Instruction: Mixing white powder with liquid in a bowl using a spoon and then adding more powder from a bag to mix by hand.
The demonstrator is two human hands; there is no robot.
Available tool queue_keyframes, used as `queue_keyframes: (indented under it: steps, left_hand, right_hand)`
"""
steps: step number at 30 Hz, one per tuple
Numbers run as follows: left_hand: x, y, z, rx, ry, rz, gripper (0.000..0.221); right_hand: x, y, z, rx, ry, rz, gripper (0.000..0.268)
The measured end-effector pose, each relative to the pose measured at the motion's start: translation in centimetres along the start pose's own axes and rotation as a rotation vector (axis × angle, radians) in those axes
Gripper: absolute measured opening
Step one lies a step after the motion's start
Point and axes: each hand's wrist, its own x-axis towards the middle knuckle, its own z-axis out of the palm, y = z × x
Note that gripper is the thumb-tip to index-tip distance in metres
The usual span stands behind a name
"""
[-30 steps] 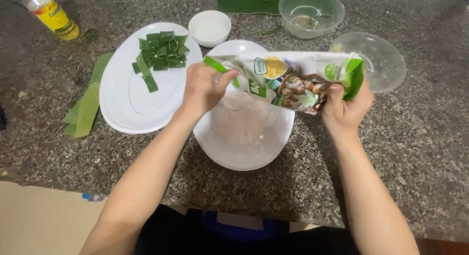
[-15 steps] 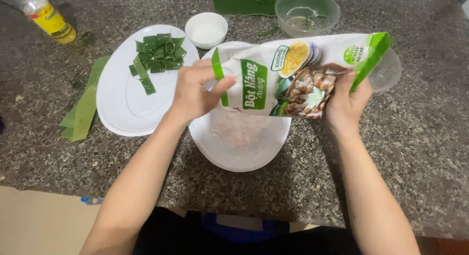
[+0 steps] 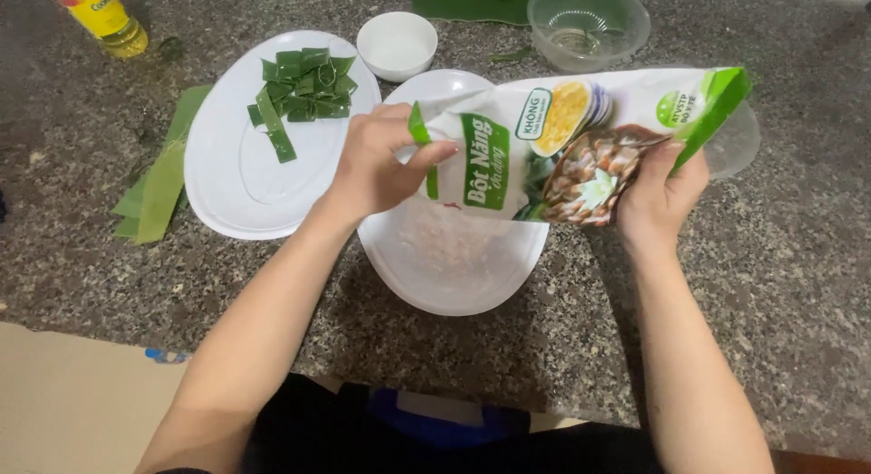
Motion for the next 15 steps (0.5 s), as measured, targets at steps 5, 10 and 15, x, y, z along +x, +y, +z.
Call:
queue_keyframes:
  steps: [5,10,15]
  left_hand:
    - [0.1,0.1,0.3,0.102,0.007,-0.098,0.006]
    - [5.1,1.4,-1.3,0.125,-0.032,0.032,0.032]
    - [11.6,5.0,-2.9,0.306,-0.201,0.256,0.035]
  right_hand:
    - [-0.2,0.1,0.4,0.134,-0.062,0.061,0.056]
    - [-0.8,1.5,0.6,0.137,-0.065,0.138,0.073]
    - [-1.5,1.4,0.9,0.215,-0.046,0.132,0.076]
